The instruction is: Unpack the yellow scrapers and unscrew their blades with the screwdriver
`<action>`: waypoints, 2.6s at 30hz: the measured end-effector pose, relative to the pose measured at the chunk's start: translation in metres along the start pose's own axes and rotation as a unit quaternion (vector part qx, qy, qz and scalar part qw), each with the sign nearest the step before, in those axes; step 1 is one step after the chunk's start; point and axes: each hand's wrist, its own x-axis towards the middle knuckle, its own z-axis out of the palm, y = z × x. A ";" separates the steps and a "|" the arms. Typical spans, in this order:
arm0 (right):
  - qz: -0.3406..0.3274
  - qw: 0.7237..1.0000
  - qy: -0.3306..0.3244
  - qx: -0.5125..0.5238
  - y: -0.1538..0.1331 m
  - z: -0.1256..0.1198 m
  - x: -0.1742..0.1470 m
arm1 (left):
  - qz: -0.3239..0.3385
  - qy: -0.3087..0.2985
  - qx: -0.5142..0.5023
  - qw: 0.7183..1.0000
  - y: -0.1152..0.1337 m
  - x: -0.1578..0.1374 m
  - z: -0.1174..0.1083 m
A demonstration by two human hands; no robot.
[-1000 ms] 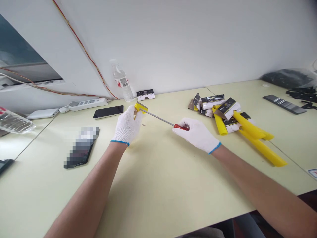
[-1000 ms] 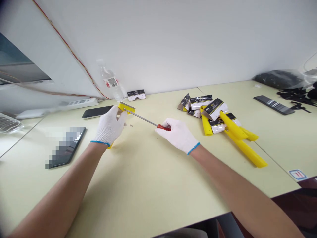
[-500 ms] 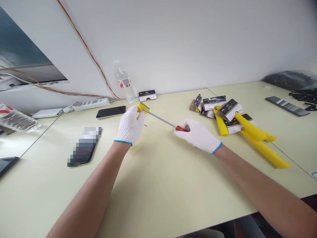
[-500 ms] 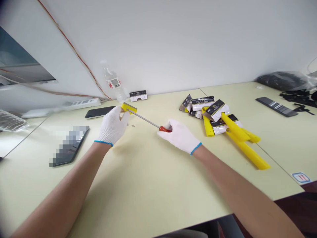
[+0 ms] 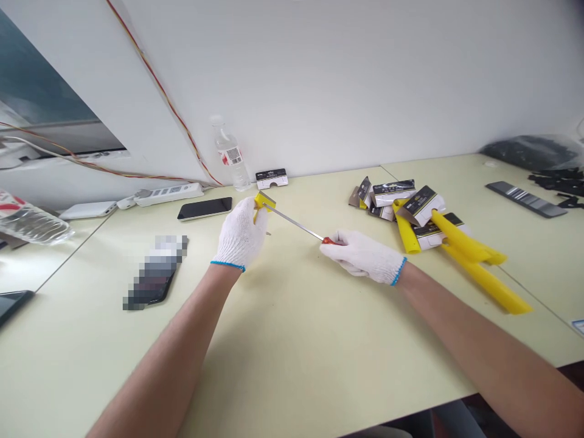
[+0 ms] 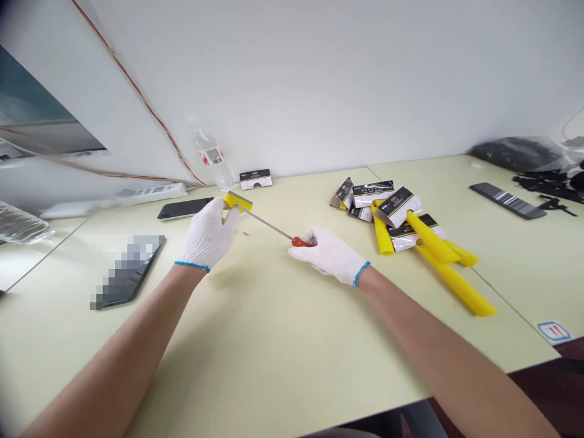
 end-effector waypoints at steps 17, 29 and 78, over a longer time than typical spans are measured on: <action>-0.010 0.999 -0.024 0.033 -0.002 -0.001 -0.005 | -0.011 -0.005 -0.004 1.000 -0.004 0.002 0.002; -0.103 0.984 0.092 -0.114 0.005 -0.003 0.000 | -0.005 -0.017 -0.008 1.000 -0.001 0.000 0.000; -0.218 0.875 0.282 -0.329 0.007 0.008 -0.001 | -0.022 -0.010 0.004 1.000 -0.003 0.004 0.001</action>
